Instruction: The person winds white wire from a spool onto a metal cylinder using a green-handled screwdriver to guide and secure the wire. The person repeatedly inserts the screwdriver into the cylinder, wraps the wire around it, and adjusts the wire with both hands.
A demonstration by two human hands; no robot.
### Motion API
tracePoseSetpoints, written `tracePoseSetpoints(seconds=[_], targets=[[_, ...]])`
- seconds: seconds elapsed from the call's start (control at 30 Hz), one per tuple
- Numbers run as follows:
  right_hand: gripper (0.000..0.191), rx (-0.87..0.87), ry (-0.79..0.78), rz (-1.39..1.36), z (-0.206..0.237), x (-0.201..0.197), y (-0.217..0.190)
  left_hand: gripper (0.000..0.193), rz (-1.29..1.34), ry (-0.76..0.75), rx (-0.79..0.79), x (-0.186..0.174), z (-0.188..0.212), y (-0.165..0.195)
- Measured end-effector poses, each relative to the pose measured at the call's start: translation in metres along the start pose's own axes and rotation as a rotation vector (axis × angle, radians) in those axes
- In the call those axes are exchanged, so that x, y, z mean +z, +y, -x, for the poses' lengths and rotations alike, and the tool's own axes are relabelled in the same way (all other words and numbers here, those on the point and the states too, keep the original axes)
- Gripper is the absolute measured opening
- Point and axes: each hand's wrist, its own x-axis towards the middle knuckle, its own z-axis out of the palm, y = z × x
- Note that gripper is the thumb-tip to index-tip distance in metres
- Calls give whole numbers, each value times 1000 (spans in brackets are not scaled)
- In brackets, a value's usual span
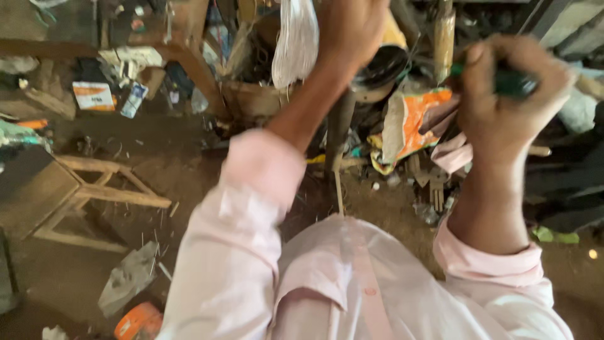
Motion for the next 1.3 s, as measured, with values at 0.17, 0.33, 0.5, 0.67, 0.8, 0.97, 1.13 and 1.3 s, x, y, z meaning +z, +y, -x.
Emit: tracePoseSetpoints(seconds=[0.17, 0.33, 0.5, 0.67, 0.8, 0.97, 1.13, 1.3], targets=[[18, 59, 34, -96, -10, -5, -5, 30, 474, -87, -176, -23, 117, 64], [12, -84, -37, -58, -19, -12, -6, 43, 379, -114, -438, -4, 109, 62], [15, -54, -83, -91, -31, -16, -2, 58, -71, -7, -116, -12, 107, 47], [16, -165, -121, -42, -38, -20, 2, 57, 325, 107, -329, 5, 121, 49], [11, -218, -122, -57, -41, -19, 2, 49, 347, 2, -577, 25, 102, 43], [16, -208, -134, -86, -43, -20, 7, 45, -325, -88, -278, 32, 71, 41], [11, -247, -149, -91, -41, -20, 11, 48, -213, -273, -593, 27, 49, 38], [15, -200, -172, -137, -32, -20, 12, 45, -149, -183, -561, 44, 51, 15]])
